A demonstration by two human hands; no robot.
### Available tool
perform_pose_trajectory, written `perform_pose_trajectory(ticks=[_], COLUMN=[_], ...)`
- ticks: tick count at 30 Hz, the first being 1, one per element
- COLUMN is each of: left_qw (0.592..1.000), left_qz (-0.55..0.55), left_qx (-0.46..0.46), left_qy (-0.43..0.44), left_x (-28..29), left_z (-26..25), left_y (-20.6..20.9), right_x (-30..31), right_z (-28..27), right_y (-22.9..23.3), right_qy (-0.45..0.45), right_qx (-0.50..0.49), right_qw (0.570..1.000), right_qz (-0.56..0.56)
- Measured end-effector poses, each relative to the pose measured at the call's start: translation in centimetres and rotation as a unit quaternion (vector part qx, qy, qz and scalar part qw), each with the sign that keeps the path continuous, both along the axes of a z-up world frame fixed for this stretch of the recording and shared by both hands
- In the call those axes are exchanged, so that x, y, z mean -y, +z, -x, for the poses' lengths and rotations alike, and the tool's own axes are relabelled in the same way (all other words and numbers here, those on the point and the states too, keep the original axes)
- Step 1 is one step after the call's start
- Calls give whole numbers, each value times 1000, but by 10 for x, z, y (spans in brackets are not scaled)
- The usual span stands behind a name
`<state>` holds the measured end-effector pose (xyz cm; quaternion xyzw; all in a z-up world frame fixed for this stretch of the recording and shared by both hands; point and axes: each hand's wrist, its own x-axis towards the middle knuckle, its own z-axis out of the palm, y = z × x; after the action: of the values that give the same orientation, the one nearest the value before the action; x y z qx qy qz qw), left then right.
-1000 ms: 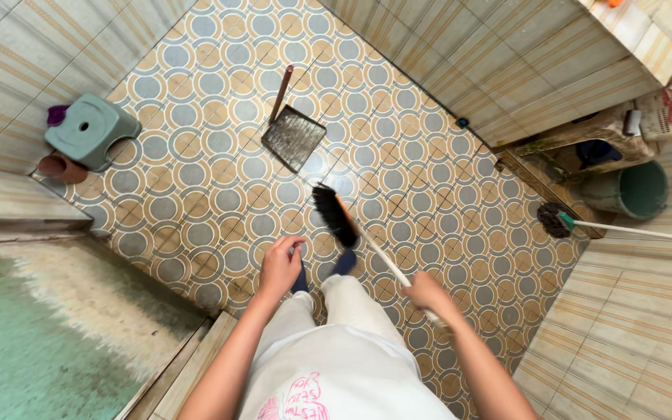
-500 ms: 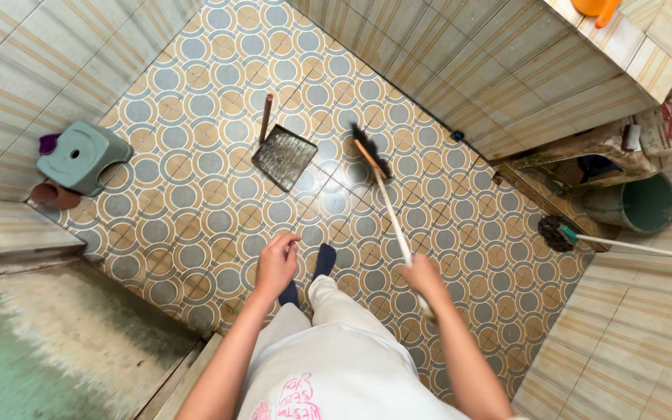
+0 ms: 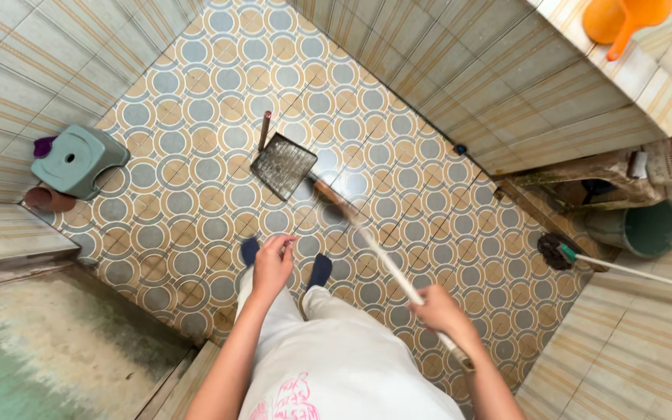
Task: The person sweeps a tiled bathroom floor using a broom and dustpan. They gather debris into the dustpan, then open a door to a storage area and dispose of the collected dirt.
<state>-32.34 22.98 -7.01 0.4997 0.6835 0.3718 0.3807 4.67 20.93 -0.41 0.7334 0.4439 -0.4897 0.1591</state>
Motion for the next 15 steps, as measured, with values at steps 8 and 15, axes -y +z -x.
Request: perform_pose_trajectory(ticks=[8, 15], left_qw=[998, 991], left_qz=[11, 14], left_qx=[-22, -47], left_qy=[-61, -125], left_x=[-62, -142], left_z=[43, 103], left_y=[-11, -14], right_x=[-142, -266], right_z=[26, 93], right_y=[-109, -218], right_qy=[10, -201], right_qx=[39, 45], right_qw=[955, 966], right_qz=[-295, -155])
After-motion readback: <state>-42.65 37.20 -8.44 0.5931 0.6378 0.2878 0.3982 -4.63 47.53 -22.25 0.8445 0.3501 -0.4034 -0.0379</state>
